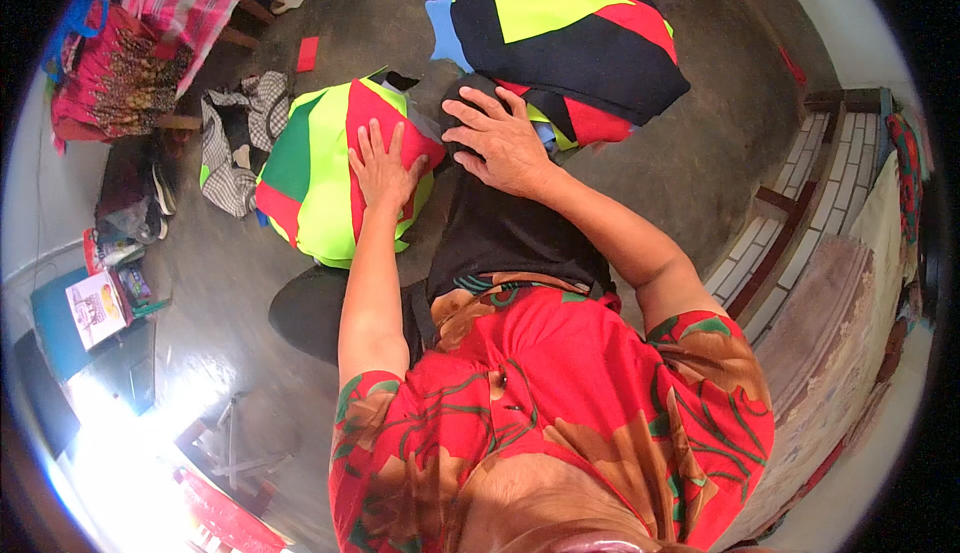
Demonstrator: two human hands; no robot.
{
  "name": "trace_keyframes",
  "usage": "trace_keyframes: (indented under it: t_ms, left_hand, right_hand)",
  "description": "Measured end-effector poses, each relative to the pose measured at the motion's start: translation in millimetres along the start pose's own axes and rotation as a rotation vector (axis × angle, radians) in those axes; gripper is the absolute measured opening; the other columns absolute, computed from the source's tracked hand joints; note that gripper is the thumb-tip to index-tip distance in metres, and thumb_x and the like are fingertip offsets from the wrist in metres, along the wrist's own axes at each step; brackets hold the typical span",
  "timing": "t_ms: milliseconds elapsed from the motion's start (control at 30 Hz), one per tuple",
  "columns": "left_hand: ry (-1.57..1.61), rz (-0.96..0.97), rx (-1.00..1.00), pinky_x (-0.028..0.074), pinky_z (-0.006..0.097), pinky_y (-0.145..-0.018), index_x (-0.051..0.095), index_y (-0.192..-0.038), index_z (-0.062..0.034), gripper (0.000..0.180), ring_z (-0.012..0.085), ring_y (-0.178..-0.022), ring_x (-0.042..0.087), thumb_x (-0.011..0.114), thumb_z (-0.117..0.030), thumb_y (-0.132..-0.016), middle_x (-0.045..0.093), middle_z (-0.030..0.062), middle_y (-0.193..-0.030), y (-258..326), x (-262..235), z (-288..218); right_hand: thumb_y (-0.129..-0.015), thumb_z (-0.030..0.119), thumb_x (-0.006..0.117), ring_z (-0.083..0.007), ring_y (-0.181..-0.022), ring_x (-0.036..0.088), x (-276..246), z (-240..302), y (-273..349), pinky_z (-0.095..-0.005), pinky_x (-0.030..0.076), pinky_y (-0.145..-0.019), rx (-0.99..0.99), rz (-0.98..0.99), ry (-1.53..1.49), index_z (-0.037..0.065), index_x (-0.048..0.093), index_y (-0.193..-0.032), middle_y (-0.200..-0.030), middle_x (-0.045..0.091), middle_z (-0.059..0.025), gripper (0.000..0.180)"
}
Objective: The person sits on the floor and assembles a colorful fabric object by hand, picking up and placing various colored fabric pieces onto a base. The person repeatedly adjusts and layers the pieces to form a patterned surface.
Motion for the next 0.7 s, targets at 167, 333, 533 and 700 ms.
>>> trace_keyframes:
  t_ms: [167, 333, 533, 700]
  left_hand:
    - [0.112, -0.02, 0.039, 0.016, 0.058, -0.107, 0.031, -0.142, -0.0236, 0.074, 0.0336, -0.139, 0.013, 0.061, -0.05, -0.079, 0.016, 0.0129, -0.151, 4.3, -9.9, 9.0]
    - [0.084, -0.033, -0.01, 0.019, 0.06, -0.105, 0.028, -0.142, -0.0218, 0.08, 0.0332, -0.139, 0.014, 0.067, -0.045, -0.076, 0.016, 0.0124, -0.151, 32.1, -6.3, 16.5]
    - [0.078, -0.023, -0.01, 0.018, 0.06, -0.106, 0.024, -0.143, -0.0237, 0.083, 0.0326, -0.14, 0.013, 0.067, -0.046, -0.075, 0.013, 0.0118, -0.152, 37.9, 6.3, 24.3]
    - [0.044, 0.009, -0.019, 0.017, 0.06, -0.106, 0.022, -0.144, -0.0243, 0.085, 0.0324, -0.14, 0.012, 0.068, -0.044, -0.074, 0.011, 0.0118, -0.152, 40.8, 4.9, 23.0]
  right_hand:
    - [-0.071, 0.019, 0.07, -0.0235, -0.128, 0.036, 0.0, 1.7, 0.8, -0.0497, 0.025, -0.104, -0.009, -0.007, 0.003, 0.015, 0.064, -0.099, -0.129, 0.049, -0.0029, 0.028]
    - [-0.071, 0.017, 0.07, -0.0239, -0.129, 0.036, -1.6, 1.6, 3.6, -0.0509, 0.024, -0.104, -0.02, -0.013, -0.015, 0.015, 0.063, -0.1, -0.13, 0.049, -0.0032, 0.03]
    - [-0.072, 0.011, 0.069, -0.0275, -0.124, 0.043, -19.4, -6.0, 3.0, -0.0433, 0.033, -0.101, -0.027, -0.058, -0.272, 0.014, 0.06, -0.105, -0.129, 0.05, -0.008, 0.034]
    - [-0.075, 0.008, 0.065, -0.0316, -0.103, 0.058, -119.8, -73.8, -1.9, -0.041, 0.045, -0.089, 0.069, -0.386, 0.037, 0.008, 0.061, -0.102, -0.111, 0.061, -0.0139, 0.028]
Point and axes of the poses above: each hand's wrist, its own y-axis away from the middle knuckle, its own x-axis out of the palm, z = x × y, the point moved 7 cm from there along -y, towards the middle knuckle
